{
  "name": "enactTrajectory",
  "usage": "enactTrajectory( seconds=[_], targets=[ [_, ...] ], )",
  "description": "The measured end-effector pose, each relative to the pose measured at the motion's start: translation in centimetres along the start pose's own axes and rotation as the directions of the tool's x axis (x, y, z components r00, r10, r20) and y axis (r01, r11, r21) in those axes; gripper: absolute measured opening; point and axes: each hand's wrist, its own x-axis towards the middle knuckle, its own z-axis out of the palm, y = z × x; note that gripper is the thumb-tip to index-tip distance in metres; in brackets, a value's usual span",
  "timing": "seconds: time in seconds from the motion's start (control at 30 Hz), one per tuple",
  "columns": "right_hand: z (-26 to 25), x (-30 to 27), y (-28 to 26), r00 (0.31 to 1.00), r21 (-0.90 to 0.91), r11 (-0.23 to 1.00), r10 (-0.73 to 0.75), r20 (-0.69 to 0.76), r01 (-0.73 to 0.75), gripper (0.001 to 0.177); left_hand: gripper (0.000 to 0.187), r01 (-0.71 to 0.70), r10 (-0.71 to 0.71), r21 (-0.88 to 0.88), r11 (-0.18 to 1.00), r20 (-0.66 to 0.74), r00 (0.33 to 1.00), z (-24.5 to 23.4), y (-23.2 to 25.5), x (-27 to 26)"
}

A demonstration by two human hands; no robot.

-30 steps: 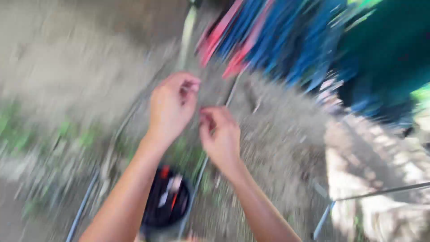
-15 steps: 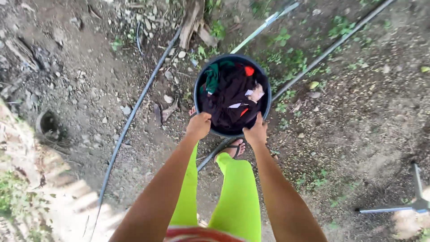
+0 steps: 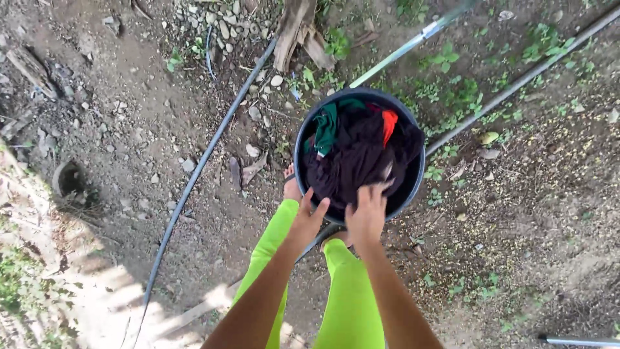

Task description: Hang wet clothes from a bucket onto a drying rack using hangers.

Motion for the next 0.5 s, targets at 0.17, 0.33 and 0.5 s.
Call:
enactTrajectory(
  seconds=[0.17,0.33,0.5],
  targets=[
    [0.4,1.0,-1.1,0.937,-0.074,0.996,0.064,0.343,-0.042,0.044,0.063,-0.311,0.307,0.093,0.946,0.054,0.95,4.8,-2.7,4.9],
    [0.2,9.8,-5.4,0.935,-0.162,0.941,0.322,0.151,-0.298,0.019,0.036,-0.594,0.54,0.445,0.67,0.258,0.801,5.2,-2.3,5.6],
    [5.6,16.5,-8.8,0.933,-0.333,0.89,-0.352,-0.07,0.311,0.068,0.062,-0.278,0.297,0.26,0.925,-0.035,0.954,2.4,4.9,2.9]
  ],
)
